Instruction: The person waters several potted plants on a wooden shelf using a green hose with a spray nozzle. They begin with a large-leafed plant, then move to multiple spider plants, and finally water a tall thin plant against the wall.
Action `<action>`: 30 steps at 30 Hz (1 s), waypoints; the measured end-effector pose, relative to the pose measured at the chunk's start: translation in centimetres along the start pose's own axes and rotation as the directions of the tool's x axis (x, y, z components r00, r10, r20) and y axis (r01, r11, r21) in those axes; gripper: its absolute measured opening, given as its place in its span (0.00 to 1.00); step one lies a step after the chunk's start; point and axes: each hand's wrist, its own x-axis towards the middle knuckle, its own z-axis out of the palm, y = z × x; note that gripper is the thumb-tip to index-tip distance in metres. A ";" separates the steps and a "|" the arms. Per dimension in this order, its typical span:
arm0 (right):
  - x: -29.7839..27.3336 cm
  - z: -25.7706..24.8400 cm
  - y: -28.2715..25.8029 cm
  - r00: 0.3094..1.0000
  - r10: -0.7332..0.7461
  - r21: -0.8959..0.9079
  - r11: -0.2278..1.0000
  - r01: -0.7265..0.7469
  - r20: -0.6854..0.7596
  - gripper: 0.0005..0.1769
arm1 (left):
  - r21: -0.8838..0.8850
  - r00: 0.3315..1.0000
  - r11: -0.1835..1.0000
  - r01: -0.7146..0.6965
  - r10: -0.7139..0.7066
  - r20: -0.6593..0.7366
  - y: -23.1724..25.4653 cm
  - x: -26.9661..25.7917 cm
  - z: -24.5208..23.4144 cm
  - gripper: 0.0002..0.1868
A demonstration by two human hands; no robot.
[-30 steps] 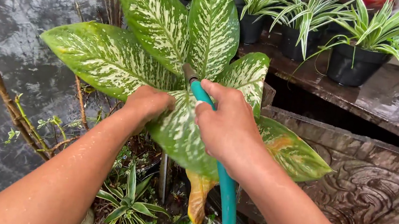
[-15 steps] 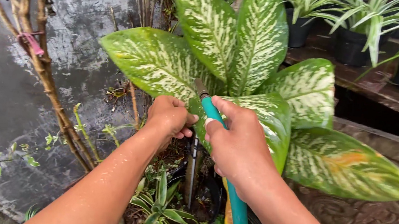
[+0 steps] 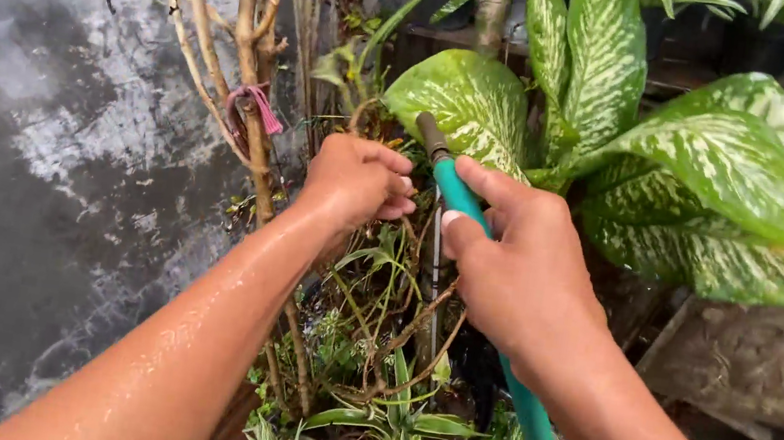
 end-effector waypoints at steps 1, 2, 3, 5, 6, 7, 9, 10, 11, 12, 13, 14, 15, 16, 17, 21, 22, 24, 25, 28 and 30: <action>-0.4 0.4 -0.2 1.000 0.004 -0.001 1.000 -0.004 -0.022 0.34 | -0.001 1.000 1.000 -0.010 0.010 0.020 0.3 -0.5 -0.6 0.10; -0.9 0.7 -0.4 1.000 0.005 -0.077 0.997 -0.007 -0.029 0.34 | -0.001 0.999 1.000 0.007 -0.006 0.048 0.5 -1.0 -1.1 0.12; -1.3 1.1 -0.7 1.000 -0.001 -0.163 0.987 -0.002 -0.023 0.34 | -0.012 0.998 1.000 0.026 -0.026 0.062 0.6 -1.7 -1.9 0.13; -2.6 1.8 -1.5 0.999 0.045 -0.180 0.982 -0.050 -0.029 0.34 | -0.070 0.997 0.998 0.011 -0.005 0.075 -0.4 -0.9 -1.9 0.11; -3.2 2.0 -1.7 0.995 0.096 -0.185 0.978 -0.100 -0.028 0.34 | -0.115 0.997 0.993 0.001 0.008 0.079 -1.0 -0.5 -1.6 0.08; -3.5 2.2 -1.7 0.994 0.103 -0.188 0.976 -0.109 -0.039 0.34 | -0.118 0.996 0.993 0.003 0.008 0.093 -1.5 -0.4 -1.6 0.08; -3.9 2.4 -1.7 0.999 0.045 -0.220 0.974 -0.051 -0.028 0.34 | -0.108 0.992 0.993 -0.048 0.060 0.114 -2.1 -0.2 -1.3 0.11; -4.1 2.2 -1.9 0.998 0.046 -0.220 0.974 -0.054 -0.042 0.34 | -0.110 0.990 0.993 -0.054 0.068 0.125 -1.5 -0.8 -0.9 0.11; -4.3 2.1 -2.3 1.000 0.017 -0.180 0.983 -0.021 -0.020 0.33 | -0.145 0.993 0.989 -0.008 0.025 0.117 -1.0 -1.6 -0.9 0.13; -4.6 2.0 -2.6 1.000 -0.012 -0.140 0.990 0.012 0.002 0.33 | -0.181 0.994 0.983 0.037 -0.017 0.111 -0.5 -2.3 -0.9 0.15; -4.7 2.0 -3.3 1.000 -0.016 -0.144 0.989 0.017 0.008 0.33 | -0.187 0.994 0.982 0.038 -0.019 0.104 -0.3 -2.9 -1.2 0.15; -4.8 2.0 -4.1 0.999 -0.053 -0.135 0.990 0.052 -0.007 0.33 | -0.340 0.991 0.936 0.092 -0.054 0.119 0.0 -3.5 -1.5 0.13; -4.8 1.8 -5.0 0.995 -0.093 -0.116 0.989 0.089 -0.034 0.34 | -0.475 0.987 0.869 0.136 -0.075 0.144 0.7 -3.9 -1.7 0.10; -4.7 1.7 -5.2 0.994 -0.100 -0.111 0.989 0.095 -0.040 0.34 | -0.473 0.987 0.872 0.127 -0.066 0.143 0.4 -3.1 -1.7 0.10; -4.7 1.9 -5.3 0.992 -0.115 -0.136 0.985 0.107 -0.058 0.33 | -0.561 0.985 0.815 0.143 -0.060 0.164 0.0 -2.3 -1.9 0.10; -6.3 2.1 -5.9 0.999 -0.053 -0.235 0.971 0.054 0.008 0.32 | -0.675 0.976 0.708 0.208 -0.102 0.194 -0.3 -0.6 -2.8 0.04; -6.2 2.6 -5.3 0.998 -0.054 -0.232 0.971 0.058 0.025 0.32 | -0.676 0.977 0.708 0.205 -0.111 0.180 -0.6 -1.5 -3.7 0.04; -5.9 3.2 -3.7 0.991 -0.129 -0.200 0.971 0.134 0.037 0.30 | -0.600 0.965 0.758 0.255 -0.167 0.200 -0.6 -3.0 -4.4 0.09; -6.5 3.3 -3.7 0.992 -0.123 -0.190 0.973 0.128 0.040 0.30 | -0.591 0.965 0.764 0.259 -0.175 0.197 -0.5 -3.6 -4.6 0.09; -7.4 4.3 -3.1 0.984 0.056 0.178 0.980 -0.087 0.171 0.21 | -0.509 0.988 0.849 0.142 -0.086 0.132 0.2 -5.7 -5.6 0.08; -7.1 4.8 -2.0 0.962 0.036 0.451 0.878 -0.159 0.269 0.19 | -0.472 0.998 0.880 0.052 -0.057 0.004 2.0 -7.2 -6.1 0.04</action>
